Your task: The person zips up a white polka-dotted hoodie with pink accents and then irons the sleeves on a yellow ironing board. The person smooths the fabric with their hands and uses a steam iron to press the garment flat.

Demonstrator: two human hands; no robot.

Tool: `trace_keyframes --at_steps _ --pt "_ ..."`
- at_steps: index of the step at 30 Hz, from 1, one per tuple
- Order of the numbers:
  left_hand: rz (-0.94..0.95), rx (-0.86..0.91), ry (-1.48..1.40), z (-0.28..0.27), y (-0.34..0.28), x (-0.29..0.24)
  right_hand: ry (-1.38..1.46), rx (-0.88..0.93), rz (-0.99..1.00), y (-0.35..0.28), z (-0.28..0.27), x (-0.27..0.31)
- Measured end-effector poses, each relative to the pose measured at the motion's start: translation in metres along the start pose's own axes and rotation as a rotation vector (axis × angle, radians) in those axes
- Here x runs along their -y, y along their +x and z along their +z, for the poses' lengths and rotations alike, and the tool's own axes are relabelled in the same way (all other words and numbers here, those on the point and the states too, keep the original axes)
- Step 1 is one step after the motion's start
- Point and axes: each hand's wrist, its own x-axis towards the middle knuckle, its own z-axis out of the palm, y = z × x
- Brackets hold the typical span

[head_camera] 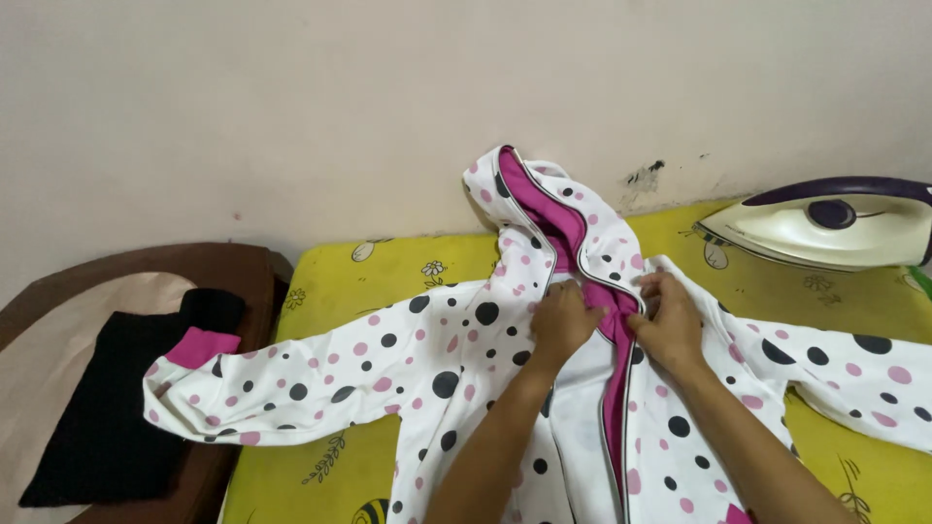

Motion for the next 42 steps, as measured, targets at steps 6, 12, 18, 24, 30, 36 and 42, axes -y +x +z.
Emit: trace_keyframes --at_steps 6,12,18,24,30,36,42 --pt "-0.040 -0.241 -0.611 0.067 0.041 0.046 -0.262 0.076 -0.306 0.002 0.015 0.037" --pt "0.243 -0.533 -0.949 0.014 0.011 0.020 -0.142 0.097 -0.261 0.011 0.007 0.060" --pt "0.458 -0.589 -0.372 0.015 0.002 0.012 -0.139 0.255 -0.434 0.035 -0.018 0.074" --pt "0.580 -0.681 -0.382 0.019 0.004 0.014 -0.273 0.276 -0.497 0.045 -0.036 0.096" --pt "0.589 -0.619 -0.523 0.020 0.002 0.008 -0.244 0.074 -0.628 0.050 -0.020 0.055" --pt "-0.019 -0.106 -1.085 0.008 0.019 0.018 -0.492 -0.146 -0.688 0.037 -0.005 0.035" --pt "-0.010 0.211 -1.185 -0.007 0.028 0.006 -0.373 -0.184 -0.778 0.006 -0.008 0.047"
